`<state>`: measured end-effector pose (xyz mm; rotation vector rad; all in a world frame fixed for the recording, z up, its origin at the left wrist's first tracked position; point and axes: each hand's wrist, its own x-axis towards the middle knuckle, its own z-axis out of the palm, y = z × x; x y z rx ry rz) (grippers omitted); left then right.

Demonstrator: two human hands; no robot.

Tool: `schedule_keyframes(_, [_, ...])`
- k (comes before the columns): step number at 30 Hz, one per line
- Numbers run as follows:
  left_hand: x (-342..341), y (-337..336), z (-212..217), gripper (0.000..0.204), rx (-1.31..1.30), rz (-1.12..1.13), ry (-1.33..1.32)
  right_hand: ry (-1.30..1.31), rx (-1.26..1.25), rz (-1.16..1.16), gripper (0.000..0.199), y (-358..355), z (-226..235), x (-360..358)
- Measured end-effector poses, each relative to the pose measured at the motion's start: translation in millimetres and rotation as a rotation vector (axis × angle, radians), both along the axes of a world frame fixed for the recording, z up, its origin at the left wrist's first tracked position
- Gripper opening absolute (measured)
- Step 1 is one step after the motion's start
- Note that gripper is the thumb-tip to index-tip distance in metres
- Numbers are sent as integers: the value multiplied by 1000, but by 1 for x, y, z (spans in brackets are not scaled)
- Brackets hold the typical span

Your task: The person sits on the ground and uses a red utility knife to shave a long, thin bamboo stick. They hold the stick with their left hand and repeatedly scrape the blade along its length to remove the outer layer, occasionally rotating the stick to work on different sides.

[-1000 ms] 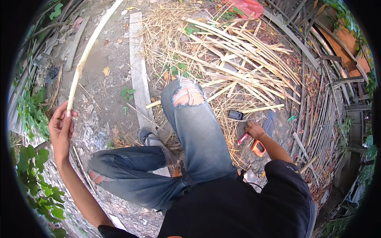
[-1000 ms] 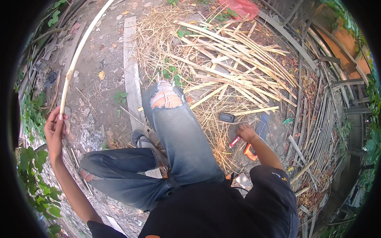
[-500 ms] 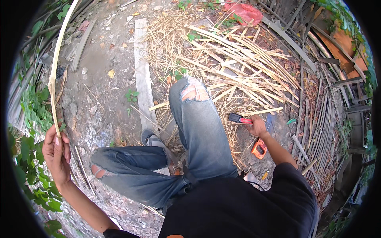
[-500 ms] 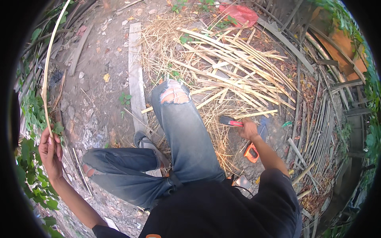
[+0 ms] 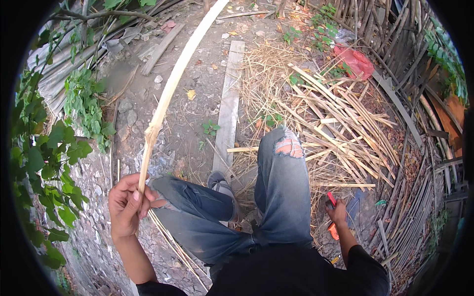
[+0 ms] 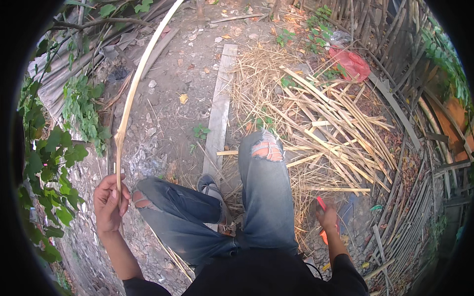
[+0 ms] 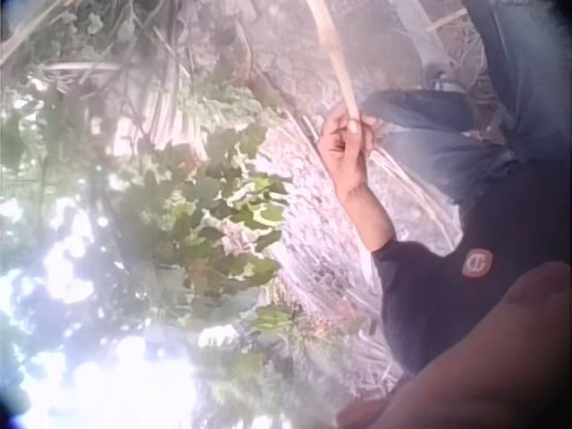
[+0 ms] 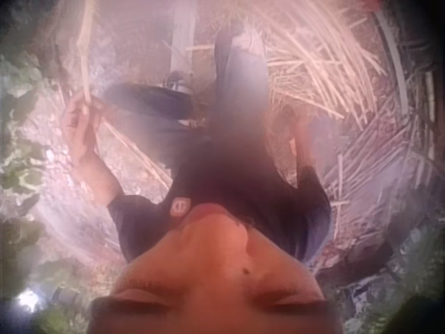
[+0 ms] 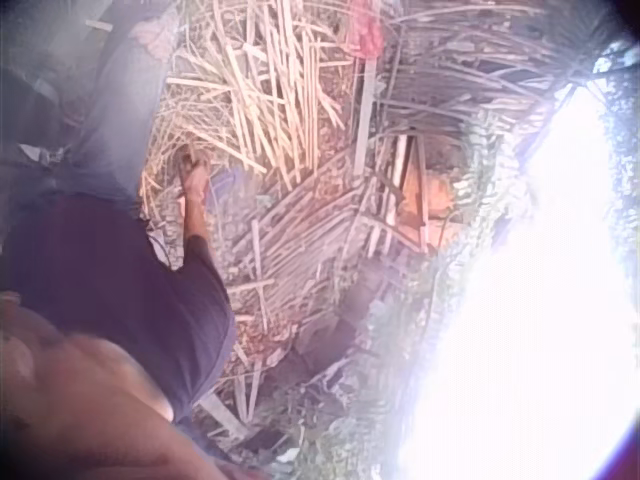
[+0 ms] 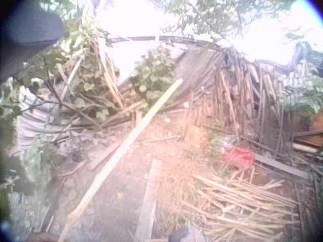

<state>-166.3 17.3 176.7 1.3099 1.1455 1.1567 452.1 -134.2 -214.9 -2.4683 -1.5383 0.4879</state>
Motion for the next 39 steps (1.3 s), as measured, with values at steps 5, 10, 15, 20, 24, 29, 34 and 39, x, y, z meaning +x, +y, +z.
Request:
schedule_keyframes(5, [26, -11, -28, 36, -207, -63, -189, 175, -151, -224, 53, -42, 35, -1])
schedule_keyframes(10, [37, -10, -27, 28, -176, -171, -412, 824, 750, -416, 30, 87, 143, -12])
schedule_keyframes(15, [42, 13, -7, 25, -106, -411, -346, 1011, 1061, 140, 17, 218, 326, -104])
schedule_keyframes(20, [47, 30, -11, 24, -115, -572, -313, 1317, 713, 717, 20, 299, 428, -224])
schedule_keyframes(24, [54, 43, -24, 25, -197, -674, -245, 1429, 443, 821, 35, 345, 448, -301])
schedule_keyframes(29, [59, 93, -47, 39, -103, -706, -115, 1502, 460, 813, 41, 385, 418, -320])
schedule_keyframes(34, [92, 136, -57, 52, -123, -440, -180, 1595, 296, 745, 33, 406, 379, -315])
schedule_keyframes(39, [98, 137, -75, 50, -209, -152, -190, 1221, 137, 745, 24, 410, 369, -301])
